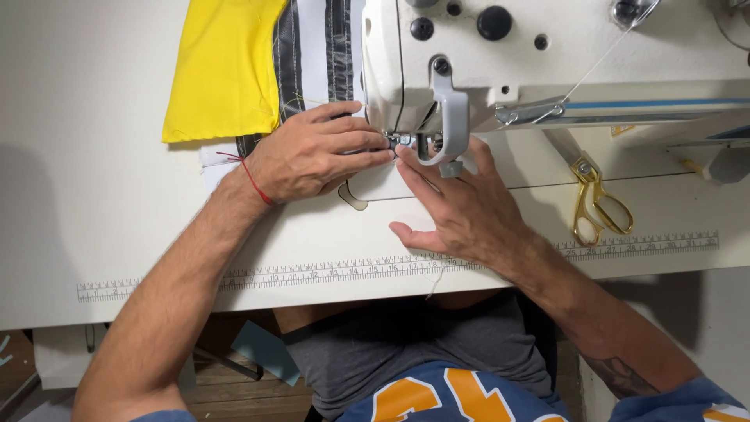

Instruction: Sewing and assembling fabric components using an industrial sewing machine and scissors

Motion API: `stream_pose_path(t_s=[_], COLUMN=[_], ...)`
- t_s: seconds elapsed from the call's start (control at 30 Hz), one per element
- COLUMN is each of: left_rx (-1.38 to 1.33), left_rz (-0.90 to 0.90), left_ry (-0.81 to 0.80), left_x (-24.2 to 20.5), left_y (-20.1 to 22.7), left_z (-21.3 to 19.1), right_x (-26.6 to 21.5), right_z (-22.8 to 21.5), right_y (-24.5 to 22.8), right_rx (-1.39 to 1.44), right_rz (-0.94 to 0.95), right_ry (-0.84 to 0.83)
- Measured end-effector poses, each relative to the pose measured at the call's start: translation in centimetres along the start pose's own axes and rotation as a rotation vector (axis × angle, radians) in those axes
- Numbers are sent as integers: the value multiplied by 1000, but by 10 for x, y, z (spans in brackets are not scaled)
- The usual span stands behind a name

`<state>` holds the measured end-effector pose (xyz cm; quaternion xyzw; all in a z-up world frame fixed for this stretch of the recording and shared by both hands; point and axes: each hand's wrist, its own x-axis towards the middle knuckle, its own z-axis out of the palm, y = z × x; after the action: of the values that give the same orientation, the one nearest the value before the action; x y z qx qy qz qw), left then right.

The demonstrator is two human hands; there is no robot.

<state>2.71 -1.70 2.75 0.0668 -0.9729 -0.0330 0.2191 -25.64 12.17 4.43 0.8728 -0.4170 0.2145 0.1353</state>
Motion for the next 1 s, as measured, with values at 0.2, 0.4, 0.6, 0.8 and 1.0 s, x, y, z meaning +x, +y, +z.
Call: stream_pose_path(t_s=[0.2,0.4,0.6,0.8,1.0], left_rx=[2,3,139,201,199], left_rz=[-44,-57,-53,-21,15], left_ry=[45,61,99,112,164], left_x=[8,4,7,9,11], left_y=[5,-6,-13,-14,-11], left_z=[-1,16,30,30,29], right_x=[-5,5,-3,-9,-11], right_z=[8,1,13,19,25], right_y=[3,10,12,10,5], right_rx=[146,289,286,324,304], right_rz=[55,109,143,177,160], right_ry=[-1,-51,-20,29,-38])
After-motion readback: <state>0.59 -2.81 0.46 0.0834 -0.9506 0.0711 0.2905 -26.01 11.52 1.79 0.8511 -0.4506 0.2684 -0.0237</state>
